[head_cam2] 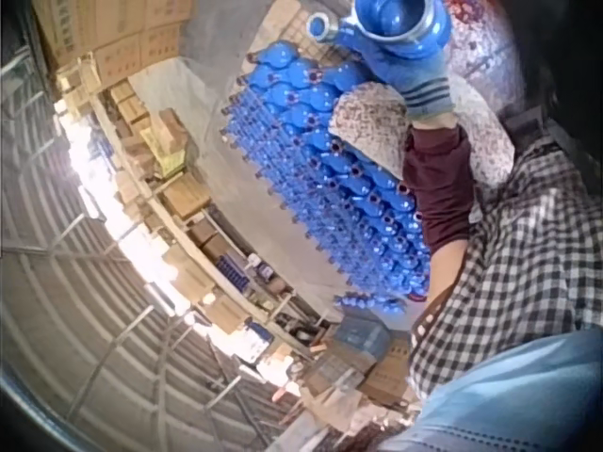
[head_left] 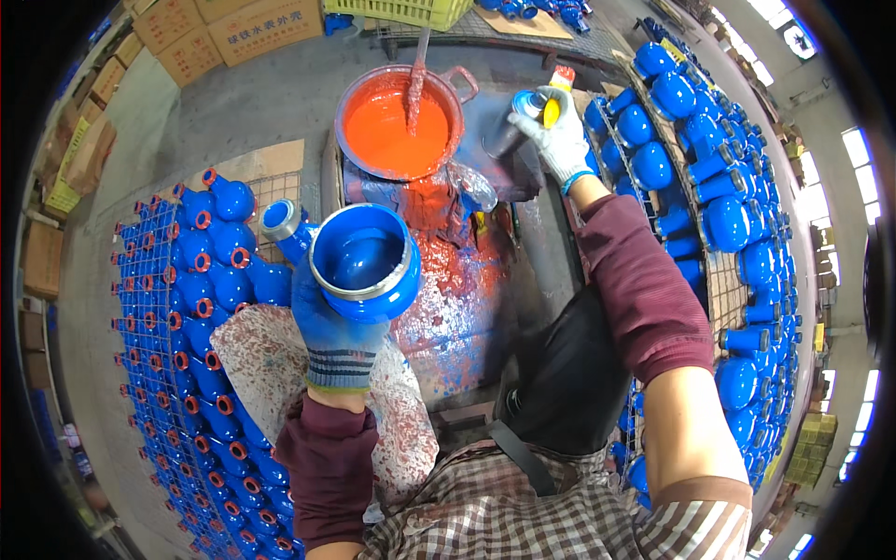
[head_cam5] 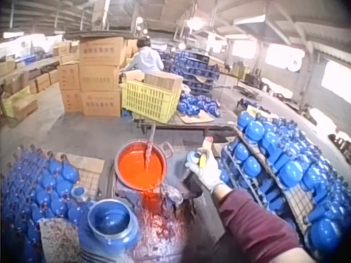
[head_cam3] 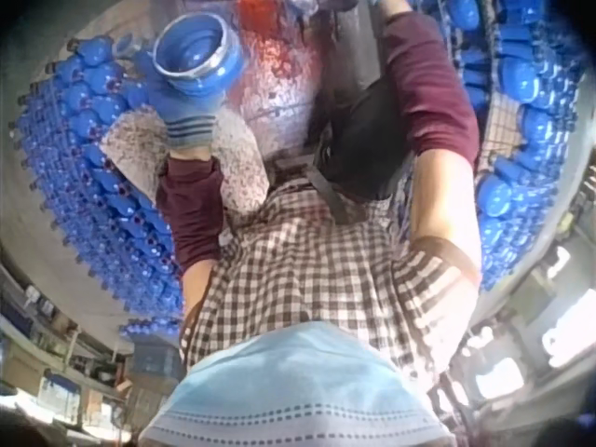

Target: The person paints the rims of metal casings using a paintbrush, places them onto a pallet, covers the batch with a wire mesh grid, and fastens a waist strap buckle by hand.

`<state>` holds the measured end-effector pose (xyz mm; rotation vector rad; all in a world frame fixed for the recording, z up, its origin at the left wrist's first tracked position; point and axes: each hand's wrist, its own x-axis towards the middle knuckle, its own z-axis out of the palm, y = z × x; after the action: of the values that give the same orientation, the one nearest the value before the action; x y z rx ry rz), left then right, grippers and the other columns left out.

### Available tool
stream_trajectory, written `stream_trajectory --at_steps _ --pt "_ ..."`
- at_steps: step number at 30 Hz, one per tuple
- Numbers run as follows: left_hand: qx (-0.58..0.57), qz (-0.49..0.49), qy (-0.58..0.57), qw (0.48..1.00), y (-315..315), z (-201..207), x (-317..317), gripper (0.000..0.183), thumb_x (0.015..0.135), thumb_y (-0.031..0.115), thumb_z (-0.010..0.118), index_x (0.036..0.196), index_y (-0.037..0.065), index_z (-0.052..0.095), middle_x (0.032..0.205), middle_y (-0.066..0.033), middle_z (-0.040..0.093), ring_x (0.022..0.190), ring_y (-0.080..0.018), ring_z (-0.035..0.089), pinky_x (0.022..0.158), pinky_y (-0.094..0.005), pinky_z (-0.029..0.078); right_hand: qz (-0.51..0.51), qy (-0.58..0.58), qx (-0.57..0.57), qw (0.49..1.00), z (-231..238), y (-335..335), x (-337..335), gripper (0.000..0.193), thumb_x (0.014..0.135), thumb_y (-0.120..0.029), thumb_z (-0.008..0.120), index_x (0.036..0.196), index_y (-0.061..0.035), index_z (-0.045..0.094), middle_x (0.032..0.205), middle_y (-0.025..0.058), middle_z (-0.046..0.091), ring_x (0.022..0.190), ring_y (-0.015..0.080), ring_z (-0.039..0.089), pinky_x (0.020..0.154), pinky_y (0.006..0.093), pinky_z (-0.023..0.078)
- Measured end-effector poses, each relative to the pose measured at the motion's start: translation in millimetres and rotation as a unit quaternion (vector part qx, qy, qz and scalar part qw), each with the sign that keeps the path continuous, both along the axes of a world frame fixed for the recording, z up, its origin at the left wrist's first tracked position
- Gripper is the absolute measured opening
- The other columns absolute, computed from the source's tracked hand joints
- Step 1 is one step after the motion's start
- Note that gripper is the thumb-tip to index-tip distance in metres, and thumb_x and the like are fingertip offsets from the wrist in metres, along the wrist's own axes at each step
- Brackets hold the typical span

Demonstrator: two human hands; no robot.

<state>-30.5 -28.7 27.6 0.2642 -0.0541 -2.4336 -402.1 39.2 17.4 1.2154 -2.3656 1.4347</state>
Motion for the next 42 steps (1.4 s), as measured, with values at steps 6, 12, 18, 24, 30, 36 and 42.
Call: stream_trajectory --at_steps 6,12,18,24,30,36,42 --pt "0.026 0.018 -0.097 0.995 6 1 -7 0.052 0.089 0.051 0.05 0.121 0.01 0.056 0.126 -0.0113 0.057 0.119 -0.0317 0.05 0.107 -0.0588 0.031 -0.005 -0.217 -0.278 0.936 46 47 69 0.025 0.096 -0.022 0.055 0.115 -0.0062 0.061 0.09 0.003 0.063 0.072 0.009 0.056 0.061 0.0231 0.044" --pt "-0.045 -0.121 0.006 0.992 12 9 -2 0.057 0.093 0.051 0.042 0.134 0.011 0.048 0.136 -0.0123 0.051 0.129 -0.032 0.042 0.108 -0.0688 0.015 0.009 -0.481 -0.293 0.826 49 81 224 0.021 0.098 -0.025 0.052 0.105 -0.0069 0.06 0.075 0.0018 0.06 0.058 0.0067 0.054 0.051 0.0228 0.044" --pt "-0.133 -0.152 0.008 0.979 45 21 -23 0.053 0.095 0.041 0.042 0.133 0.004 0.049 0.136 -0.0163 0.051 0.128 -0.0328 0.047 0.113 -0.0589 0.015 -0.029 -0.344 -0.214 0.914 14 99 282 0.018 0.097 -0.023 0.049 0.103 -0.0067 0.054 0.087 0.0144 0.063 0.079 0.0312 0.064 0.072 0.0399 0.049" --pt "-0.214 -0.096 -0.12 0.965 59 27 -35 0.06 0.097 0.041 0.037 0.144 0.005 0.032 0.147 -0.0145 0.037 0.137 -0.028 0.032 0.116 -0.0434 0.019 0.027 -0.304 -0.001 0.952 51 137 284 0.026 0.091 -0.032 0.055 0.106 -0.0118 0.051 0.095 0.0164 0.062 0.087 0.0355 0.063 0.074 0.0453 0.05" --pt "-0.556 -0.041 -0.255 0.79 76 61 -35 0.045 0.09 0.034 0.052 0.127 0.007 0.051 0.125 -0.0128 0.058 0.119 -0.0297 0.052 0.102 -0.0439 0.039 -0.138 -0.082 -0.042 0.986 18 246 194 0.027 0.09 -0.015 0.062 0.113 -0.0013 0.058 0.105 0.0154 0.061 0.096 0.0232 0.062 0.082 0.0356 0.049" --pt "-0.26 -0.03 -0.257 0.93 78 28 -41 0.04 0.096 0.026 0.045 0.127 0.001 0.048 0.116 -0.0191 0.061 0.104 -0.0327 0.062 0.093 -0.0489 0.051 -0.161 -0.312 0.544 0.762 -251 396 180 0.046 0.085 -0.031 0.052 0.121 -0.0024 0.054 0.118 0.027 0.059 0.112 0.0406 0.057 0.096 0.0471 0.045" --pt "-0.56 0.008 -0.413 0.718 75 41 -26 0.036 0.098 0.021 0.046 0.129 0.002 0.048 0.124 -0.0135 0.057 0.11 -0.0235 0.059 0.093 -0.038 0.051 -0.187 -0.394 0.562 0.703 -279 380 203 0.063 0.077 -0.031 0.067 0.127 0.0006 0.047 0.122 0.0255 0.059 0.116 0.0399 0.055 0.096 0.0442 0.046"
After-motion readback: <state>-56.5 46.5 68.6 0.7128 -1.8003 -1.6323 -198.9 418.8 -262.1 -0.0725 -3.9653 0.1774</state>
